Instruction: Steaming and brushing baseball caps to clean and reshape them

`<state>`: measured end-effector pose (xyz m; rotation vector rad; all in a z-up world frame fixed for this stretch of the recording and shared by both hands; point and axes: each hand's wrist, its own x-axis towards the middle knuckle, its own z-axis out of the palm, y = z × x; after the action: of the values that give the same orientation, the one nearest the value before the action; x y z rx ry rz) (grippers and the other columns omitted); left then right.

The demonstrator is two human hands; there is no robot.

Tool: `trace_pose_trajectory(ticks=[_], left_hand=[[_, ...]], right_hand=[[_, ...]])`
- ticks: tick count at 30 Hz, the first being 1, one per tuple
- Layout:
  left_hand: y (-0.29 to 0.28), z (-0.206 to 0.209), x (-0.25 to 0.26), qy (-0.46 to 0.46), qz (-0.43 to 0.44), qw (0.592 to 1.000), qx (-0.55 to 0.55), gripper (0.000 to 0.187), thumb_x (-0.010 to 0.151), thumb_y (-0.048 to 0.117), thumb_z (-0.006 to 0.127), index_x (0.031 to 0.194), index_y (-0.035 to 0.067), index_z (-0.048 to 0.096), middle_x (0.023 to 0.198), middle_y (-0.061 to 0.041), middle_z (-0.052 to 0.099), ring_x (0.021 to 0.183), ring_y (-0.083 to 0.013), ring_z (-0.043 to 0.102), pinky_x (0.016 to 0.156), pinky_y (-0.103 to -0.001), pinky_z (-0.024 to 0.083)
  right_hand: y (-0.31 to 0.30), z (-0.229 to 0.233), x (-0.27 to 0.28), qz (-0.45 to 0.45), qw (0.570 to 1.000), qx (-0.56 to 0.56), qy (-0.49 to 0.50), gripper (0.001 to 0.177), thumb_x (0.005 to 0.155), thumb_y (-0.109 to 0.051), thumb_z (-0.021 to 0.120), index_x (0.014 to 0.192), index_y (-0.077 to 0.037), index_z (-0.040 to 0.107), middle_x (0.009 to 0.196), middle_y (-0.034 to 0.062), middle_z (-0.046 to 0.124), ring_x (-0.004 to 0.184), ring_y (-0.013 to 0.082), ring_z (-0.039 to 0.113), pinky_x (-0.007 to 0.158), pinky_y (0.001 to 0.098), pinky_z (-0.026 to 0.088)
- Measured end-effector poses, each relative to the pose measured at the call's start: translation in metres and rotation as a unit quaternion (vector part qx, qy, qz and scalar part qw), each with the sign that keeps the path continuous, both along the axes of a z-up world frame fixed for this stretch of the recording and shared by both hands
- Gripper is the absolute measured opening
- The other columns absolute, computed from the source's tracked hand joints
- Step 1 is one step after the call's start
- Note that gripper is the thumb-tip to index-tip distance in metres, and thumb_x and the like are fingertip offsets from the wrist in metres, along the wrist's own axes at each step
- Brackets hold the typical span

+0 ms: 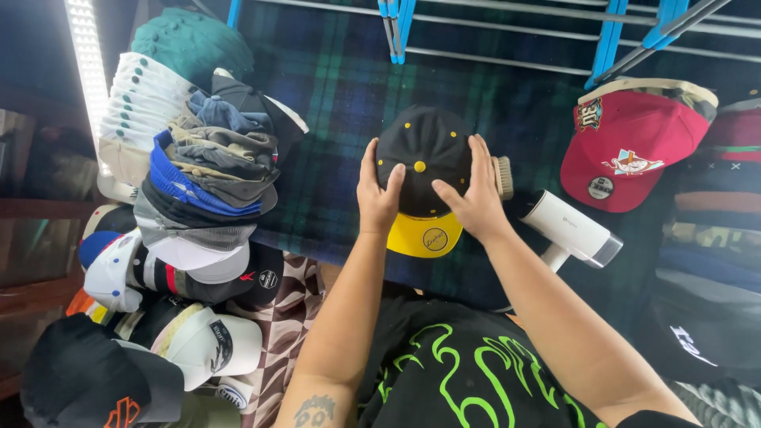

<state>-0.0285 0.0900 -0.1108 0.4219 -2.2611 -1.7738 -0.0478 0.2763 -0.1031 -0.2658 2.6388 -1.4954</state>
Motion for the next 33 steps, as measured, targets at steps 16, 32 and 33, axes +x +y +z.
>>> trace_pose_trajectory(ticks=[16, 32, 33], left_hand=[[-0.017, -0.019, -0.021, 0.108, -0.056, 0.989, -0.078, 0.057, 0.103, 0.034, 0.057, 0.155, 0.017, 0.044, 0.152, -0.012, 0.052, 0.137, -0.0331, 0.055, 0.116, -0.044, 0.044], [-0.034, 0.006, -0.042, 0.104, -0.258, 0.902, -0.329, 0.056, 0.102, 0.05, 0.053, 0.153, 0.026, 0.049, 0.165, -0.005, 0.035, 0.155, -0.0366, 0.03, 0.121, -0.058, 0.035], [-0.038, 0.009, -0.044, 0.097, -0.272, 0.916, -0.28, 0.055, 0.105, 0.05, 0.05, 0.153, 0.025, 0.049, 0.167, -0.008, 0.033, 0.156, -0.0385, 0.028, 0.123, -0.058, 0.031]], right_hand=[[-0.014, -0.029, 0.01, -0.049, 0.995, -0.022, 0.079, 0.086, 0.102, -0.044, 0.064, 0.167, -0.012, 0.017, 0.166, 0.0241, 0.015, 0.152, 0.0517, 0.02, 0.121, 0.0628, 0.028], [-0.063, -0.026, 0.006, -0.195, 0.943, 0.139, 0.232, 0.04, 0.109, -0.013, 0.054, 0.148, -0.016, 0.059, 0.162, 0.0122, 0.04, 0.149, 0.0431, 0.032, 0.117, 0.0553, 0.034], [-0.063, -0.021, 0.003, -0.194, 0.947, 0.125, 0.224, 0.039, 0.109, -0.013, 0.053, 0.148, -0.016, 0.059, 0.162, 0.0128, 0.04, 0.148, 0.044, 0.034, 0.116, 0.0568, 0.037]])
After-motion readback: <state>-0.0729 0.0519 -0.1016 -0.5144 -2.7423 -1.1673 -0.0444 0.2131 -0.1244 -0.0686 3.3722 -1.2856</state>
